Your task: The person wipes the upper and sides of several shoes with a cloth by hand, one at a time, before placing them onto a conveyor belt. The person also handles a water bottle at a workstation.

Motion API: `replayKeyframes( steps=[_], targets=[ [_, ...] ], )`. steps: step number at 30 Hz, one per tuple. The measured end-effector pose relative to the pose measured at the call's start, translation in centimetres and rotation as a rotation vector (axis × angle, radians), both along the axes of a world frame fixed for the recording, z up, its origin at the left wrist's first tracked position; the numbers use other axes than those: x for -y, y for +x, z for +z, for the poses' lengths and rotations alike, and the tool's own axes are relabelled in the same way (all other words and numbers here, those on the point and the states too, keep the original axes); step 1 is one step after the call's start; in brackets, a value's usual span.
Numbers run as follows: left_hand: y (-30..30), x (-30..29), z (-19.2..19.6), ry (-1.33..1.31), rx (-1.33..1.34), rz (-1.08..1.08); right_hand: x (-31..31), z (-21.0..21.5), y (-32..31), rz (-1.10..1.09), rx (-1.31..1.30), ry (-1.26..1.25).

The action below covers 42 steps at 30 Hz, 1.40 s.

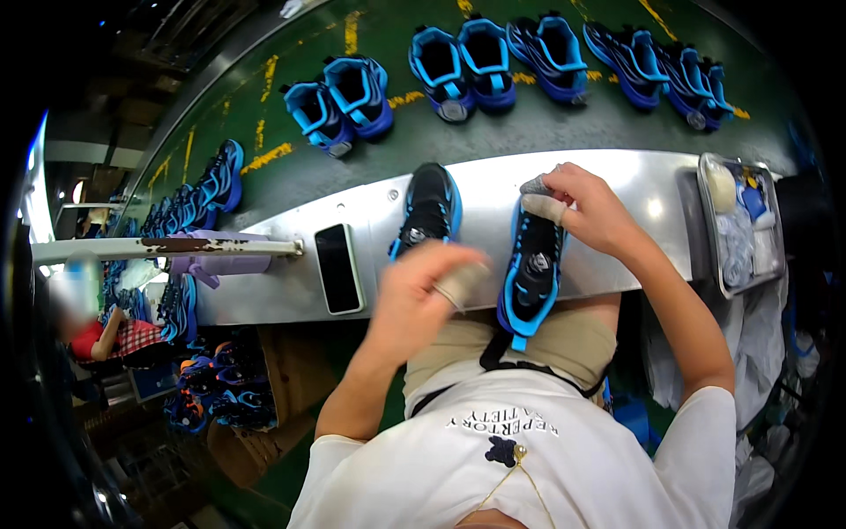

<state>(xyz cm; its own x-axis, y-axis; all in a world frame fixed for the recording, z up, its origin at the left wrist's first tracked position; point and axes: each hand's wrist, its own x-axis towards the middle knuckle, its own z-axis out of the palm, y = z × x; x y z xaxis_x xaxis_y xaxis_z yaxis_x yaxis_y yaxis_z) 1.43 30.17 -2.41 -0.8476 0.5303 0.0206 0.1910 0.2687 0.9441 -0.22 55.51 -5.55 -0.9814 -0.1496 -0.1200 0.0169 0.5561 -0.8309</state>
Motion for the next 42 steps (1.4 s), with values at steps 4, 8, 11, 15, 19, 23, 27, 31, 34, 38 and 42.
replayKeyframes(
  steps=[4,8,11,15,19,23,27,31,34,38,42],
  targets=[
    [-4.1,2.6,-2.4,-0.312,-0.206,0.15,4.3,-3.3,-5.2,0.083,-0.147,-0.002],
    [-3.9,3.2,-5.2,-0.208,-0.247,-0.139,10.5,-10.4,-9.3,0.235,-0.209,0.15],
    [-3.9,2.7,-4.7,-0.227,-0.301,-0.08,11.7,-11.1,-10.5,0.321,-0.094,0.147],
    [-3.8,2.9,-4.1,-0.193,0.018,-0.01,11.7,-11.0,-10.2,0.344,-0.076,0.163],
    [-4.4,2.5,-3.4,-0.152,0.011,-0.093,11.7,-12.2,-10.6,0.326,-0.201,0.066],
    [-4.8,2.6,-5.0,-0.209,-0.013,-0.15,12.0,-12.2,-10.5,0.302,-0.214,0.025],
    [-4.7,2.4,-4.8,-0.119,-0.086,-0.11,11.4,-11.6,-10.6,0.347,-0.134,0.027],
    [-4.6,2.3,-4.7,-0.252,-0.004,-0.024,11.4,-11.3,-10.5,0.329,-0.087,0.056],
    [-5.3,2.8,-4.2,-0.156,0.174,-0.202,11.3,-10.7,-10.3,0.341,-0.085,0.01],
    [-4.5,1.6,-5.1,-0.276,-0.052,-0.001,11.5,-11.3,-10.6,0.322,-0.067,0.001],
    [-5.8,3.2,-5.4,-0.175,0.078,-0.301,11.3,-10.7,-10.4,0.334,-0.086,-0.029]
  ],
)
